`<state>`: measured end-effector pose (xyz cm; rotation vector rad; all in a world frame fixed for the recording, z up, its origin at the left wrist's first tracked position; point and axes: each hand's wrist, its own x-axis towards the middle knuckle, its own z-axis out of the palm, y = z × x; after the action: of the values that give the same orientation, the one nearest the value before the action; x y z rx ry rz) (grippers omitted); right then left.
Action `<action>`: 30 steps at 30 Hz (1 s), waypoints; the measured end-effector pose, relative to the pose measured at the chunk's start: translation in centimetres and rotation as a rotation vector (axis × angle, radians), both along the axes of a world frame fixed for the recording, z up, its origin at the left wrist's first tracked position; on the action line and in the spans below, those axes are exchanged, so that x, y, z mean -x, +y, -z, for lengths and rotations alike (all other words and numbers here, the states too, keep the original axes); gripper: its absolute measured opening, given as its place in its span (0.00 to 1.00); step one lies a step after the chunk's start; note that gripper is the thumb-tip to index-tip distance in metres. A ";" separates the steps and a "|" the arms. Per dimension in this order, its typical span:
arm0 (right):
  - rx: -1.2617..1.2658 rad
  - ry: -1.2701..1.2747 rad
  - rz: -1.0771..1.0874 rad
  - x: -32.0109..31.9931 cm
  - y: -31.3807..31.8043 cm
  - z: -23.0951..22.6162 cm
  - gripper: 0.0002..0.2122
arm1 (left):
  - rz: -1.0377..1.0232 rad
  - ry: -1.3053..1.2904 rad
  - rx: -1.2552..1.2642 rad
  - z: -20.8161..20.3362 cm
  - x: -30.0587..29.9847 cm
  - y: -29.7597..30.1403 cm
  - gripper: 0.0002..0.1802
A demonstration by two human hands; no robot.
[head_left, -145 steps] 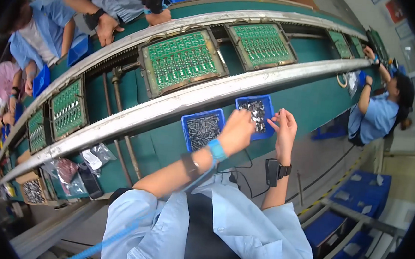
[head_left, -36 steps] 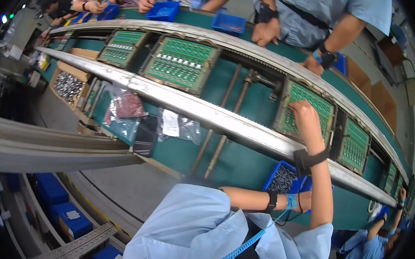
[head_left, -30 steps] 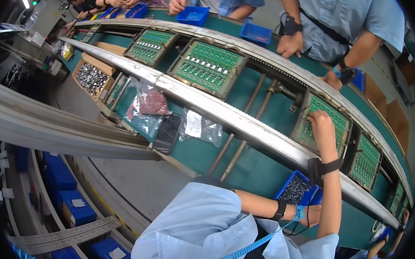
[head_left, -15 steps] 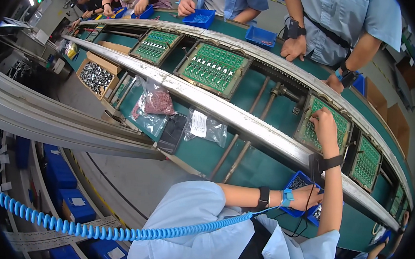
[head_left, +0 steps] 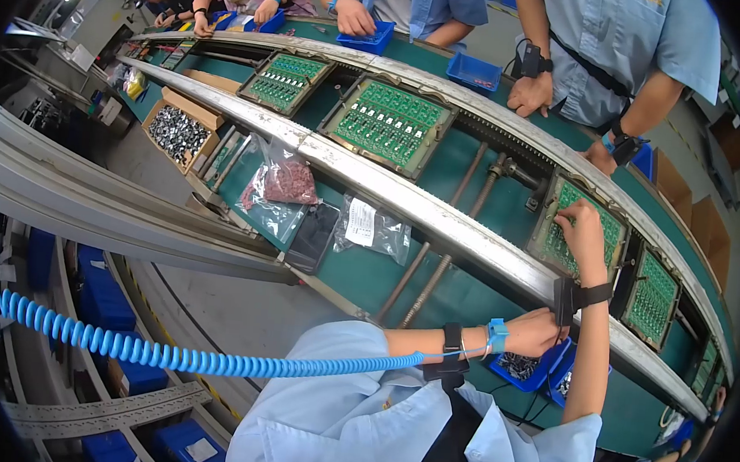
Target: The person picks up components from blue bins and places them onto circuit boards on a conveyor belt. They then press down on the components to secure them into the boards.
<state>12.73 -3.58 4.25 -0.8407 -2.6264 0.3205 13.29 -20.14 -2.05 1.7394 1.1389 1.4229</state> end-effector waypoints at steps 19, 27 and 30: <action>0.012 0.170 0.064 -6.3 -0.8 -3.3 0.07 | 0.059 0.229 0.236 -5.7 4.7 0.9 0.07; 0.510 0.126 0.264 -24.0 -3.1 -6.0 0.08 | -0.285 0.249 0.193 -5.7 9.8 11.4 0.07; 0.766 -0.135 0.402 -30.2 -4.5 -1.8 0.08 | -0.330 0.404 0.103 -5.3 9.8 14.3 0.06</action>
<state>42.97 -8.06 6.03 -1.6348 -2.3468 1.2232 3.53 -5.83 3.28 1.8781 1.7499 1.1909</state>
